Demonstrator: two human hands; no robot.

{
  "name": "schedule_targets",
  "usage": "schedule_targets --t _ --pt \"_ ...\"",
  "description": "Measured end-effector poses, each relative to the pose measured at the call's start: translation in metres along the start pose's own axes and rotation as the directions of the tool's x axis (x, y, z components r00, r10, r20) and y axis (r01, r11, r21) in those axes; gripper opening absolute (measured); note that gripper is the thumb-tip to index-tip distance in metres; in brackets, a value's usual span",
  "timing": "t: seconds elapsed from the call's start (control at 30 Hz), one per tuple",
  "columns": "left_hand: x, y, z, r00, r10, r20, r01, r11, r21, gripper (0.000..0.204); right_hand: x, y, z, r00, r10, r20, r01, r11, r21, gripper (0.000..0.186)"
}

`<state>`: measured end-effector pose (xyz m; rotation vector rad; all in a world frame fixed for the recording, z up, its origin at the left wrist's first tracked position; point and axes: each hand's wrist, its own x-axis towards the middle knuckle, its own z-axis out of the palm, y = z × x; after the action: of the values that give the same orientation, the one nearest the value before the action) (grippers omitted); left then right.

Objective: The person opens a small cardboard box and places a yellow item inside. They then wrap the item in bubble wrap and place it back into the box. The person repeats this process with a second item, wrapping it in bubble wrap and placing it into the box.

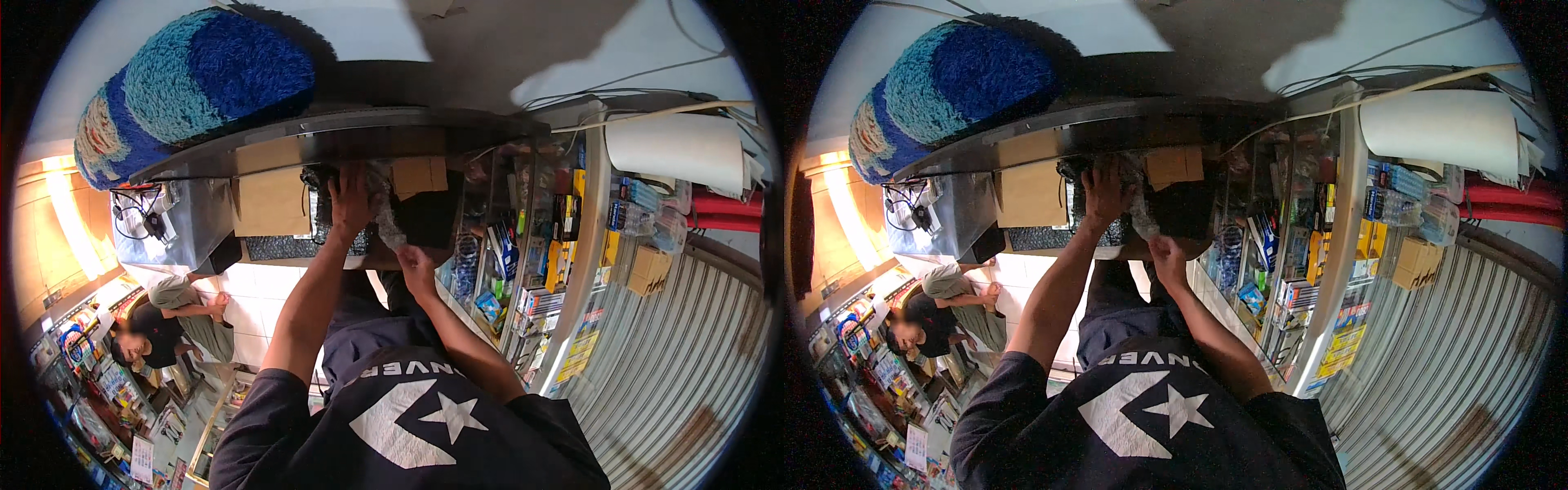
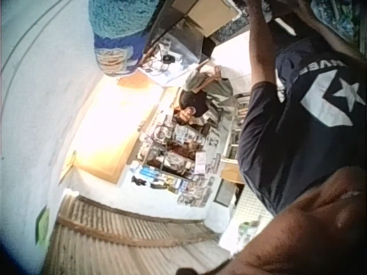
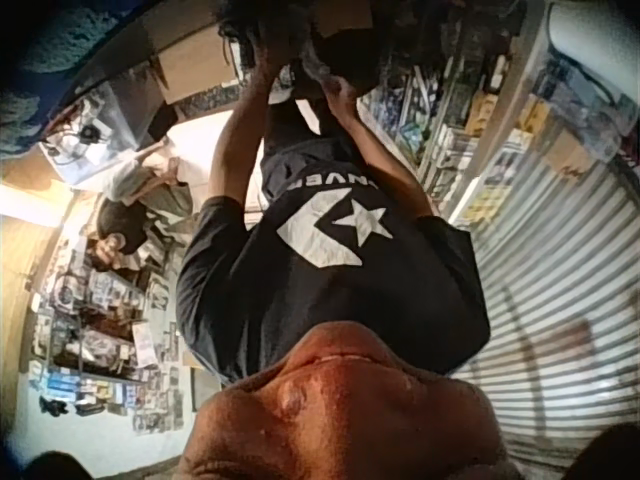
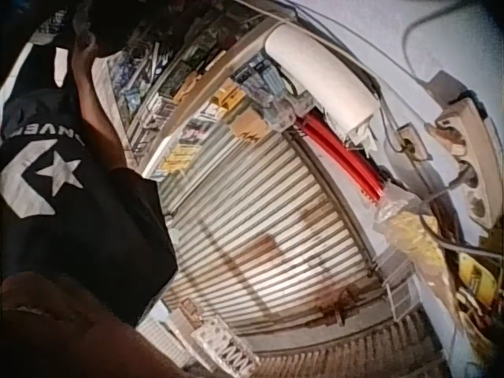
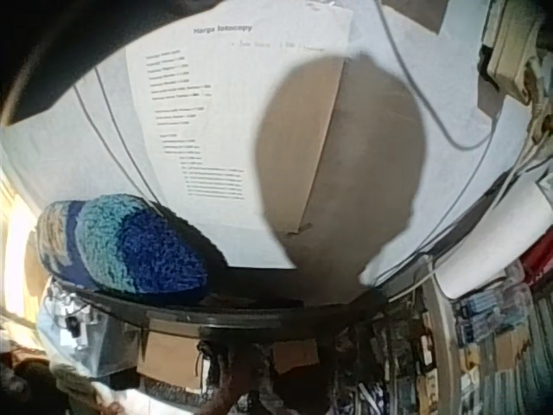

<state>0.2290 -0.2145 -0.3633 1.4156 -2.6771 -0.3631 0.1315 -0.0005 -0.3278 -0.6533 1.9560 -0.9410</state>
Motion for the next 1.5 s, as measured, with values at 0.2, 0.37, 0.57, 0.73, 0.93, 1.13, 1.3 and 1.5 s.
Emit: schedule_targets --t 0.2,0.37,0.57,0.73,0.93,1.13,1.3,1.5 --pt "-0.029 0.014 -0.033 0.986 0.015 -0.165 -0.029 0.996 -0.083 0.054 0.008 0.006 -0.003 0.984 0.121 -0.13 -0.093 0.975 0.204 0.025" --pt "-0.061 0.054 -0.088 0.926 -0.231 0.299 0.373 0.68 -0.631 0.055 0.023 -0.019 -0.02 0.982 0.174 -0.079 -0.134 0.92 0.368 0.027" --pt "-0.086 0.066 -0.053 0.822 -0.316 0.473 0.535 0.148 -0.832 0.059 0.01 -0.046 -0.033 0.994 0.079 0.075 -0.095 0.965 0.243 0.027" --pt "-0.093 0.075 -0.053 0.89 -0.4 0.218 0.356 0.314 -0.88 0.034 -0.004 -0.039 -0.023 0.982 0.02 0.189 -0.035 0.996 0.077 0.026" --pt "-0.094 0.057 -0.04 0.903 -0.383 0.195 0.333 0.336 -0.881 0.025 -0.001 -0.021 -0.018 0.971 0.027 0.237 -0.078 0.975 0.21 0.029" --pt "-0.074 0.043 -0.067 0.938 -0.254 0.237 0.296 0.225 -0.928 0.039 0.021 -0.047 -0.024 0.96 0.163 0.228 -0.261 0.817 0.514 0.051" --pt "-0.056 0.036 -0.075 0.938 -0.177 0.298 0.344 0.379 -0.859 0.053 0.042 -0.055 -0.03 0.907 0.122 0.404 -0.316 0.831 0.457 0.046" --pt "-0.042 0.032 -0.063 0.923 -0.236 0.304 0.349 0.184 -0.919 0.053 0.05 -0.062 -0.027 0.995 0.01 0.095 -0.056 0.866 0.496 0.04"
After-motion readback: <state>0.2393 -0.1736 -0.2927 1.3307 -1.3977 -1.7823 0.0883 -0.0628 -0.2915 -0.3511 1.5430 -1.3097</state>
